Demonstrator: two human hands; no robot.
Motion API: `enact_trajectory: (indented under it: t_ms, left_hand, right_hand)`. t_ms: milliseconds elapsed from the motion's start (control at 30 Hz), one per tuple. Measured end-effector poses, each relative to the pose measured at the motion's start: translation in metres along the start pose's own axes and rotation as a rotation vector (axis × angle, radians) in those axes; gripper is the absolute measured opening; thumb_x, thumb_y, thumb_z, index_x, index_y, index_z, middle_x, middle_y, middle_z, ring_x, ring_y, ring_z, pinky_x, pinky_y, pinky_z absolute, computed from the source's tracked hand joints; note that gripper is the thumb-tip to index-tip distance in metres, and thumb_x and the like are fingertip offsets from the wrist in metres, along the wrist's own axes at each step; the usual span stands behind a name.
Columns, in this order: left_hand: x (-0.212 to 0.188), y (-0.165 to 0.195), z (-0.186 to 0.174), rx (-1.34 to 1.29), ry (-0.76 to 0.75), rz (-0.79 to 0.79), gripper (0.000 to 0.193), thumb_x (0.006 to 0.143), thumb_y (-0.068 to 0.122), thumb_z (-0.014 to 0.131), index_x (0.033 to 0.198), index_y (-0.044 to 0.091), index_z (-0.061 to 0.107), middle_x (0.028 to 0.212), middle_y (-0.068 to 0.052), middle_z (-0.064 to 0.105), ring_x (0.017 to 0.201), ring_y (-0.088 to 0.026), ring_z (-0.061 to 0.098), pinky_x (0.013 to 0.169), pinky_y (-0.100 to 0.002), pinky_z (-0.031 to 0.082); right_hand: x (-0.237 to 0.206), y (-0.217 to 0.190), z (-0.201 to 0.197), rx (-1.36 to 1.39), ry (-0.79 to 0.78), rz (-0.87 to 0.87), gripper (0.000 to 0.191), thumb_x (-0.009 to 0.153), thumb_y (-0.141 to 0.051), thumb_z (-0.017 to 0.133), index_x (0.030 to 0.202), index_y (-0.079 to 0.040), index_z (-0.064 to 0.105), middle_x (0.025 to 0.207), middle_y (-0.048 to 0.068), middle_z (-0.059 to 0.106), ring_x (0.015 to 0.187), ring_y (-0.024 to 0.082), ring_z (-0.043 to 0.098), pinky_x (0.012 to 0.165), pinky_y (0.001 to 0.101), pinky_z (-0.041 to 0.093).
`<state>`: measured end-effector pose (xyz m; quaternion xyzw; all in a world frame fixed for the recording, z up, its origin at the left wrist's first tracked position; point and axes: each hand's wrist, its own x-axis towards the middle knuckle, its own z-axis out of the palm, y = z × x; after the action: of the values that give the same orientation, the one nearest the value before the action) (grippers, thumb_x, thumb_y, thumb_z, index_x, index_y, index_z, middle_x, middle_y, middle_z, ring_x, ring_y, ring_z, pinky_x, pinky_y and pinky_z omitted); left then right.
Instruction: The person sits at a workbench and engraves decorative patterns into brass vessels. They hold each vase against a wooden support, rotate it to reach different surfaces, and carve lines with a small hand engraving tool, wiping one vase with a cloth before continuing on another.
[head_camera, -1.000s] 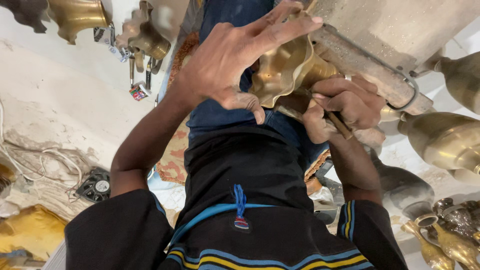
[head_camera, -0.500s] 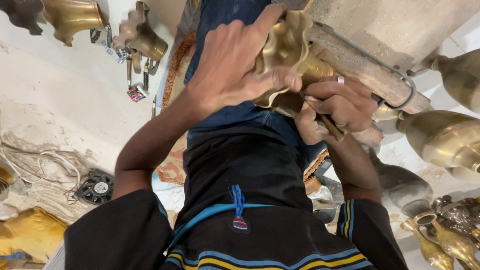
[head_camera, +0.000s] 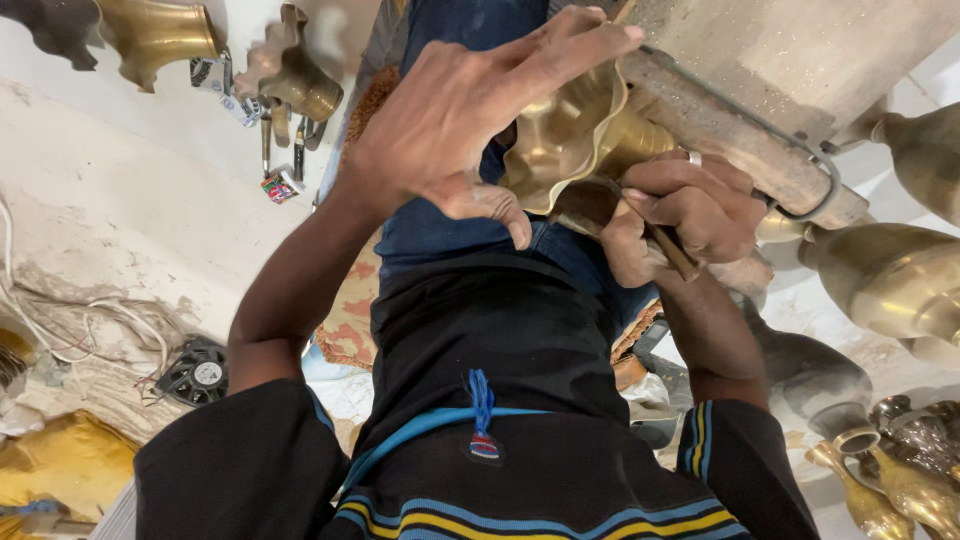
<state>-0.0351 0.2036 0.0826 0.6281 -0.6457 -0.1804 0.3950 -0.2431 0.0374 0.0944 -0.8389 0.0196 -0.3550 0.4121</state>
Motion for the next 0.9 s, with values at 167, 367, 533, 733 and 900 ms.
enact_trajectory:
  t_ms: [167, 367, 533, 733, 900]
  left_hand:
    - [0.005, 0.006, -0.004, -0.005, 0.02, -0.019, 0.141, 0.062, 0.094, 0.074, 0.165, 0.013, 0.018, 0.154, -0.017, 0.058, 0.065, -0.025, 0.065, 0.061, -0.038, 0.049]
    - [0.007, 0.008, 0.008, 0.058, 0.028, -0.195, 0.128, 0.068, 0.098, 0.054, 0.155, 0.006, 0.036, 0.082, -0.012, 0.064, 0.045, -0.022, 0.056, 0.051, -0.039, 0.044]
    - [0.012, 0.012, 0.024, -0.053, 0.045, -0.49, 0.094, 0.099, 0.09, 0.039, 0.138, 0.005, 0.055, 0.076, -0.004, 0.068, 0.057, -0.018, 0.066, 0.051, -0.034, 0.05]
    - [0.032, 0.025, 0.003, 0.068, -0.144, -0.731, 0.088, 0.088, 0.09, 0.049, 0.124, 0.011, 0.061, 0.062, -0.004, 0.062, 0.057, -0.021, 0.068, 0.056, -0.041, 0.053]
    - [0.008, 0.012, -0.021, 0.09, 0.026, -0.037, 0.11, 0.085, 0.091, 0.057, 0.16, 0.015, 0.028, 0.141, -0.023, 0.046, 0.12, -0.038, 0.061, 0.1, -0.047, 0.054]
  right_hand:
    - [0.002, -0.002, -0.001, -0.006, -0.042, 0.011, 0.023, 0.073, 0.002, 0.07, 0.069, -0.004, 0.048, 0.069, 0.016, 0.067, 0.055, 0.022, 0.063, 0.052, 0.0322, 0.045]
    - [0.005, -0.005, 0.003, -0.01, -0.019, -0.044, 0.025, 0.077, 0.006, 0.07, 0.07, -0.006, 0.049, 0.071, 0.014, 0.069, 0.059, 0.023, 0.068, 0.055, 0.0342, 0.051]
    - [0.007, -0.004, 0.006, -0.014, -0.036, -0.105, 0.02, 0.072, 0.005, 0.067, 0.068, -0.003, 0.049, 0.067, 0.015, 0.067, 0.054, 0.022, 0.064, 0.051, 0.0334, 0.047]
    - [0.004, -0.005, 0.002, 0.038, -0.026, 0.03, 0.025, 0.076, 0.004, 0.069, 0.071, -0.003, 0.045, 0.072, 0.018, 0.067, 0.057, 0.024, 0.065, 0.05, 0.032, 0.049]
    - [0.001, -0.003, 0.0, 0.009, -0.008, 0.007, 0.025, 0.077, 0.001, 0.07, 0.071, -0.002, 0.046, 0.072, 0.018, 0.067, 0.057, 0.025, 0.066, 0.053, 0.0347, 0.05]
